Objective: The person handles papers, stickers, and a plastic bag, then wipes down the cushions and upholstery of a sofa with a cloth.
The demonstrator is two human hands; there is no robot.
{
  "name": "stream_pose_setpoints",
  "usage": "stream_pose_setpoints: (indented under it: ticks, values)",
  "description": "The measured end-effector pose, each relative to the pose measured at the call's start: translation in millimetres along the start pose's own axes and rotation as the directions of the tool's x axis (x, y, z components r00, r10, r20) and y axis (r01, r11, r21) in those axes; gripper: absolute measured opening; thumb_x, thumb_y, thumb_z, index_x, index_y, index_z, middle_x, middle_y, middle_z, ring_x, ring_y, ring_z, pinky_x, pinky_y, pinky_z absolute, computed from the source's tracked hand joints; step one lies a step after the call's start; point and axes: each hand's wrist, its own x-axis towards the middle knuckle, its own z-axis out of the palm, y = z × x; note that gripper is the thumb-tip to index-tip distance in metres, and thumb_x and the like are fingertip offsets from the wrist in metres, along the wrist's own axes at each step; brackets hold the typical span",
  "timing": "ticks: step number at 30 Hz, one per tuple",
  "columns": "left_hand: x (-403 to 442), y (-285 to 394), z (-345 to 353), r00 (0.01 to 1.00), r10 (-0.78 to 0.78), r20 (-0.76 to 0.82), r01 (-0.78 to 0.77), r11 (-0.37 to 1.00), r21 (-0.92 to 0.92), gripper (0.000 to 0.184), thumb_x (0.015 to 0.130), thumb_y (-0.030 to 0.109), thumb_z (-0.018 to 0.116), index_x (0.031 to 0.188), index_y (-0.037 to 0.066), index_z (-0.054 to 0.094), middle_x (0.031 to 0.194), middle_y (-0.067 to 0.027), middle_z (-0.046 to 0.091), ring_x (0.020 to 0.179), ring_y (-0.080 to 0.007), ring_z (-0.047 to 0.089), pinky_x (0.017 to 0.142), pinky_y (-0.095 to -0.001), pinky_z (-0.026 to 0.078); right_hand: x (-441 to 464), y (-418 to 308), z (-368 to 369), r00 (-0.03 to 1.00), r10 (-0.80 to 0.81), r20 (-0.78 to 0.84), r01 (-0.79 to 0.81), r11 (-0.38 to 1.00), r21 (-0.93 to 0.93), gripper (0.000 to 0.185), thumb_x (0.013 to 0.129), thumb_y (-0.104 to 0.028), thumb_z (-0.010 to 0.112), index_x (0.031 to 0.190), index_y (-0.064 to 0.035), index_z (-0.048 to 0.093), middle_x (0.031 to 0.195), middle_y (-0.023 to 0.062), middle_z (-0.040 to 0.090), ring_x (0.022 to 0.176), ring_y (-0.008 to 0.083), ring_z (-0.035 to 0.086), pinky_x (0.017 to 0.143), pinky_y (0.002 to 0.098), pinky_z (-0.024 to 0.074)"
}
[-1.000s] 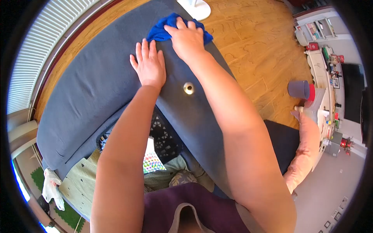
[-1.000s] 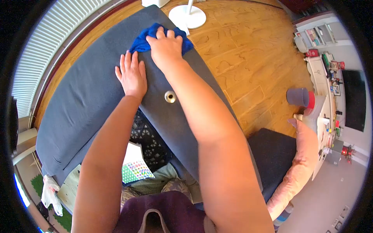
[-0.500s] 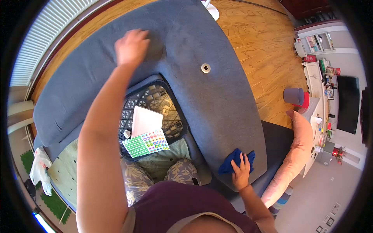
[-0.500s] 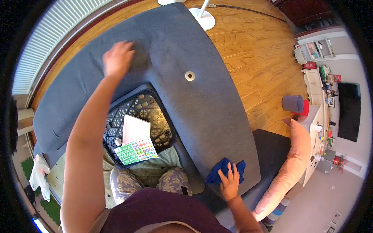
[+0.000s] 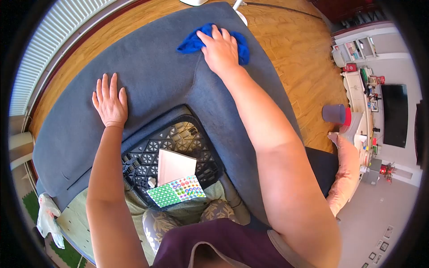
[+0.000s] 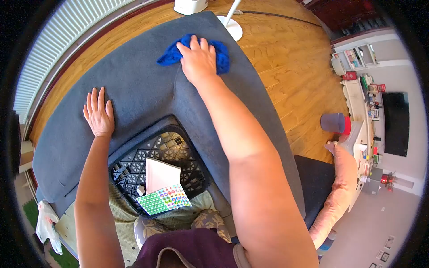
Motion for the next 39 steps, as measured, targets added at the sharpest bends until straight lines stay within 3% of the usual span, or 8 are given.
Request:
stream_pose_setpoints:
  ticks: [4,12,14,16,22,26,32,39]
  values:
    - [-0.6,0.7,-4.3,1.000,-0.004,-0.010,0.003,0.999,-0.032,0.047,0.095,0.034,0.047,0.141,0.022,0.045,0.148,-0.0076,0.039,0.140,-0.0281,0.031,0.112,-0.0499,0.021,-48.9,-2.3,-34.2,0.994,-0.061,0.088,0.053,0.994,0.092,0.044,0.081,-0.015,0.066,0.124,-0.0225,0.062,0.138,0.0163,0.049,0.123,0.0361,0.046,0.097,0.0472,0.0396]
    - [0.7,3.4,-6.9,0.998,-0.028,0.057,0.030,0.999,-0.031,0.048,0.096,0.033,0.046,0.142,0.021,0.043,0.150,-0.0071,0.037,0.141,-0.0265,0.028,0.114,-0.0482,0.018,-250.5,-12.5,-174.8,0.898,-0.057,0.437,0.114,0.988,-0.105,0.051,0.077,-0.017,0.063,0.128,-0.0252,0.060,0.146,0.0140,0.039,0.125,0.0345,0.043,0.089,0.0500,0.0414]
    - [1.4,3.1,-7.5,0.999,-0.013,0.052,0.016,0.999,-0.043,0.049,0.095,0.033,0.046,0.142,0.021,0.043,0.150,-0.0071,0.037,0.141,-0.0267,0.028,0.114,-0.0480,0.017,-215.2,-19.7,-172.0,0.865,0.040,0.501,0.002,0.996,-0.084,0.056,0.075,-0.022,0.070,0.129,-0.0271,0.059,0.147,0.0126,0.038,0.125,0.0351,0.041,0.087,0.0502,0.0398]
    - [1.6,2.0,-6.4,0.999,-0.023,0.048,0.025,0.998,-0.053,0.050,0.093,0.034,0.050,0.141,0.021,0.045,0.149,-0.0081,0.038,0.140,-0.0288,0.030,0.113,-0.0494,0.018,-161.3,-14.4,-130.2,0.893,-0.042,0.449,0.064,0.997,-0.034,0.060,0.074,-0.025,0.074,0.131,-0.0282,0.057,0.146,0.0123,0.039,0.123,0.0355,0.042,0.088,0.0508,0.0379]
    - [1.2,2.8,-8.0,0.998,-0.023,0.053,0.027,0.998,-0.063,0.049,0.093,0.030,0.048,0.142,0.020,0.044,0.150,-0.0085,0.037,0.140,-0.0275,0.030,0.114,-0.0480,0.018,2.9,-19.1,-5.2,0.995,-0.089,0.050,0.088,0.996,0.030,0.045,0.082,-0.030,0.068,0.126,-0.0270,0.060,0.138,0.0112,0.048,0.118,0.0344,0.046,0.091,0.0503,0.0373]
    - [-0.1,-1.9,-0.1,1.000,0.021,-0.020,-0.021,0.999,-0.030,0.049,0.095,0.031,0.047,0.142,0.021,0.043,0.149,-0.0081,0.039,0.140,-0.0273,0.031,0.113,-0.0487,0.020,24.1,-33.3,-0.8,0.987,0.051,0.151,-0.059,0.997,0.051,0.038,0.083,-0.034,0.067,0.121,-0.0258,0.065,0.136,0.0094,0.051,0.115,0.0360,0.047,0.088,0.0494,0.0407]
    - [-2.9,-6.2,11.3,0.996,0.031,-0.080,-0.028,0.999,0.039,0.046,0.096,0.036,0.045,0.141,0.025,0.045,0.148,-0.0049,0.041,0.138,-0.0249,0.035,0.111,-0.0478,0.025,-156.7,-31.2,-89.7,0.983,-0.028,0.180,0.033,0.999,-0.021,0.040,0.078,-0.030,0.070,0.118,-0.0231,0.065,0.133,0.0142,0.050,0.102,0.0329,0.050,0.081,0.0451,0.0434]
    - [-0.6,-12.1,23.6,0.997,0.040,-0.068,-0.035,0.997,0.068,0.047,0.100,0.042,0.035,0.144,0.026,0.040,0.150,-0.0034,0.038,0.140,-0.0247,0.031,0.113,-0.0484,0.023,-455.8,-41.2,-265.5,0.829,0.358,0.431,-0.283,0.931,-0.230,0.060,0.065,-0.021,0.080,0.123,-0.0269,0.062,0.143,0.0128,0.043,0.105,0.0330,0.050,0.090,0.0420,0.0424]
